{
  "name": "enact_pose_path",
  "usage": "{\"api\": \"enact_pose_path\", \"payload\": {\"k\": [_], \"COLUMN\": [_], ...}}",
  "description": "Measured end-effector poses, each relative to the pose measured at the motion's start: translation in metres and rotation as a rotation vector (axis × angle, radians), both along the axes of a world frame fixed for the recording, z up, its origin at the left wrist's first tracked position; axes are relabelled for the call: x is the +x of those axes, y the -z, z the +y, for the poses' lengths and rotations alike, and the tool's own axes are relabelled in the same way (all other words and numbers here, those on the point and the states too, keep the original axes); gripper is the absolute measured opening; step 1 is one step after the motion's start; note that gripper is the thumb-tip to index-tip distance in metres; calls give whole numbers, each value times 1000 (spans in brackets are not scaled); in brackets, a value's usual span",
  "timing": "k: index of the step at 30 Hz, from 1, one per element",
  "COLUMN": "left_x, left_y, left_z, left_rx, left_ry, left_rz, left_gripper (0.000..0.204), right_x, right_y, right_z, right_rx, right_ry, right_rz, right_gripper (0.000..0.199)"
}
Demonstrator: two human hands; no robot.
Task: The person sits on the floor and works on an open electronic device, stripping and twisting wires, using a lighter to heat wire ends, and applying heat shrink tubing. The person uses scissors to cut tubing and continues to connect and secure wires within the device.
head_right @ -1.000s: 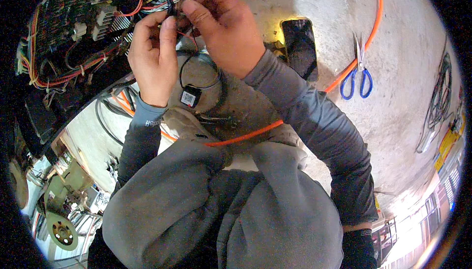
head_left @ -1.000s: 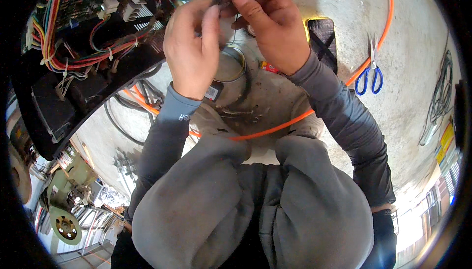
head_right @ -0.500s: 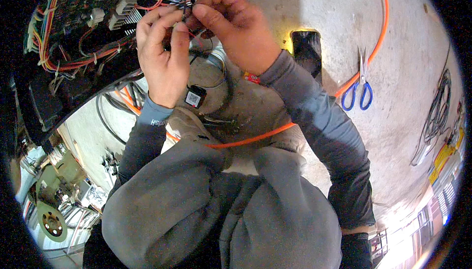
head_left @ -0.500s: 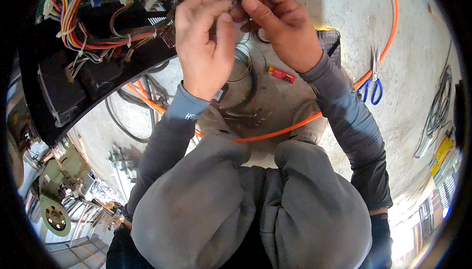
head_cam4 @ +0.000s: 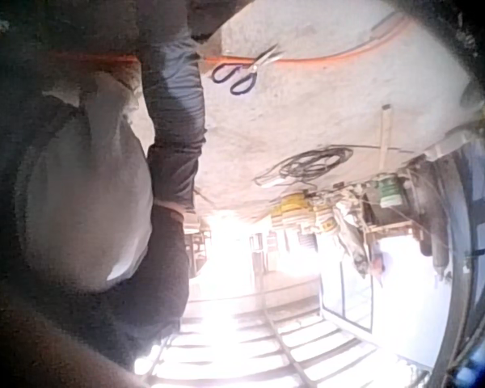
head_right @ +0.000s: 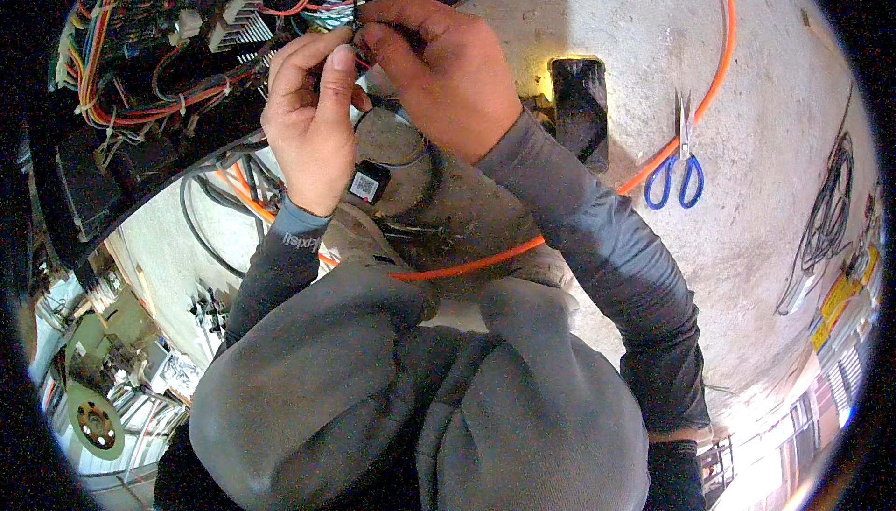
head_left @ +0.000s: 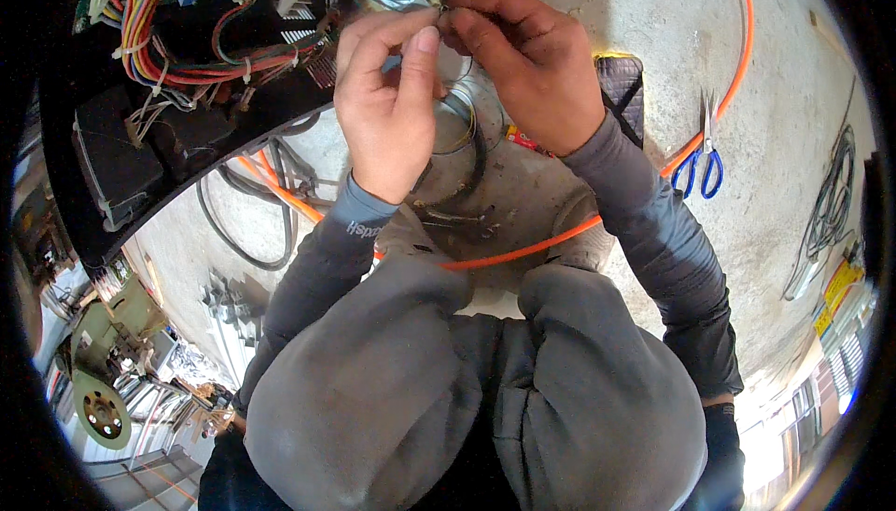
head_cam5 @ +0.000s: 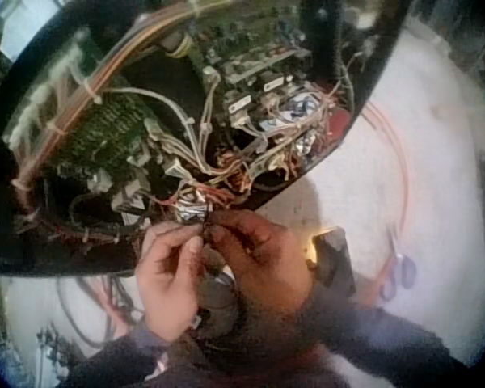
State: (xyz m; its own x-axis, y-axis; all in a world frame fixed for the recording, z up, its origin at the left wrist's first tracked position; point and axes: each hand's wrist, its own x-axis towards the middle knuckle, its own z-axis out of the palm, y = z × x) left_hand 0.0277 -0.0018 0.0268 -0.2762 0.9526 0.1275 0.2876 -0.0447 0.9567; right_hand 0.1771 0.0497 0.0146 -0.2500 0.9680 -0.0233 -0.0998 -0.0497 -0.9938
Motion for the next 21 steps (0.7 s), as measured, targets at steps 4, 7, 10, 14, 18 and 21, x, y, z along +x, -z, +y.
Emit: {"api": "enact_pose_path", "payload": {"k": [4, 7, 10, 14, 18, 21], "left_x": [2, 6, 7, 6, 3, 4], "left_y": [-5, -10, -14, -14, -9, -8], "left_z": [4, 12, 16, 19, 15, 12], "left_rx": [-111, -144, -131, -97, -87, -71], "left_ry": [-10, -32, -18, -28, 48, 69], "left_rz": [-115, -180, -260, -198, -245, -194], "left_gripper": [25, 22, 19, 18, 19, 18], "right_x": [1, 0, 3, 4, 3, 4], "right_y": [0, 7, 1, -1, 4, 6], "right_z": [3, 5, 7, 7, 6, 6], "right_rx": [-22, 10, 55, 113, 76, 92], "right_ry": [-12, -10, -40, -47, -24, -15], "right_rz": [104, 119, 53, 20, 49, 33], "right_gripper": [20, 20, 20, 20, 20, 20]}}
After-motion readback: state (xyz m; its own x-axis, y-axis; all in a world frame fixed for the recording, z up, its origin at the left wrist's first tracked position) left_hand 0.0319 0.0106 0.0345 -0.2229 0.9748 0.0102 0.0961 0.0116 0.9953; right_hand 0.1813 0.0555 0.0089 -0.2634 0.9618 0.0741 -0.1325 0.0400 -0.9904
